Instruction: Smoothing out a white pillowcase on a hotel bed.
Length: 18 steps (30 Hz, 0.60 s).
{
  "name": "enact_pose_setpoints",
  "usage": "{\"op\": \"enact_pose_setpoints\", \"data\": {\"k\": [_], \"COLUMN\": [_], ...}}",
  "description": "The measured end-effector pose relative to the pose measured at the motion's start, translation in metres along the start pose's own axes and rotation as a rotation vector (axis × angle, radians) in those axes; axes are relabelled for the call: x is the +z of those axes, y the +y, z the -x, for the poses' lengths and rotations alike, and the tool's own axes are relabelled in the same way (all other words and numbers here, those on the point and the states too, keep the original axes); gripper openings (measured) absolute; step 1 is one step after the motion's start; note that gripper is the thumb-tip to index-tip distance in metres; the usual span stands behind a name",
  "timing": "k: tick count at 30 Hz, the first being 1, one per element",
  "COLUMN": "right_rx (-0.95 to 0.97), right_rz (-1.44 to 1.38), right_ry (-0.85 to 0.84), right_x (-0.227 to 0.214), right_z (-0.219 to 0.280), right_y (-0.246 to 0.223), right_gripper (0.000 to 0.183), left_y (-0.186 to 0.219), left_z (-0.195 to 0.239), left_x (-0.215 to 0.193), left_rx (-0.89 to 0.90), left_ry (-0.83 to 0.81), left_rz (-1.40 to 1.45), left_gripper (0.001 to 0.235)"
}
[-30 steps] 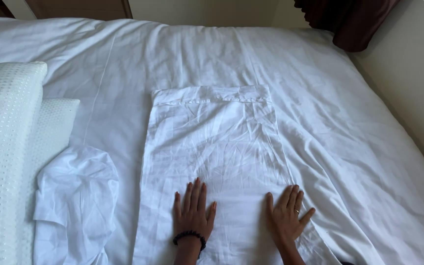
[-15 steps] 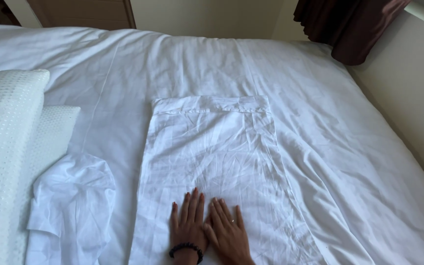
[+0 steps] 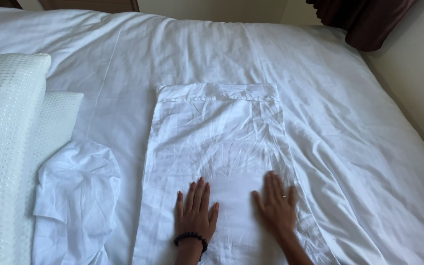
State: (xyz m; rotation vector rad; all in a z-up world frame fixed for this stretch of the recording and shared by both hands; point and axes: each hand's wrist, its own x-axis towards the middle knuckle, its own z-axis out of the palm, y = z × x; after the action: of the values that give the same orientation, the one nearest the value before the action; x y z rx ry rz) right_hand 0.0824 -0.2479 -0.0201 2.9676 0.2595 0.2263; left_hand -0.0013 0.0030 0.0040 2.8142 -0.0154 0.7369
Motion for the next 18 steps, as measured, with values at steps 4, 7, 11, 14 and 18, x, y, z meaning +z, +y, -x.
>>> {"op": "enact_pose_setpoints", "data": {"k": [4, 7, 11, 14, 18], "right_rx": [0.241, 0.274, 0.262, 0.258, 0.256], "right_rz": [-0.174, -0.215, -0.226, -0.234, -0.250], "right_ry": [-0.099, -0.055, 0.004, 0.025, 0.053], "right_x": [-0.013, -0.012, -0.006, -0.011, -0.014], "right_z": [0.004, 0.007, 0.009, 0.008, 0.009], "right_y": [0.021, 0.026, 0.024, 0.020, 0.018], "right_gripper": [0.083, 0.083, 0.081, 0.081, 0.080], "left_y": [-0.002, -0.001, 0.009, 0.029, 0.070], "left_z": [0.001, 0.001, -0.004, -0.013, -0.024], "left_x": [0.003, 0.006, 0.004, 0.004, 0.020], "left_rx": [0.009, 0.005, -0.035, -0.068, -0.030], "left_ry": [0.011, 0.006, -0.055, -0.106, -0.211], "left_rz": [0.007, 0.016, 0.015, 0.042, 0.106], "left_gripper": [0.063, 0.063, 0.066, 0.073, 0.084]}}
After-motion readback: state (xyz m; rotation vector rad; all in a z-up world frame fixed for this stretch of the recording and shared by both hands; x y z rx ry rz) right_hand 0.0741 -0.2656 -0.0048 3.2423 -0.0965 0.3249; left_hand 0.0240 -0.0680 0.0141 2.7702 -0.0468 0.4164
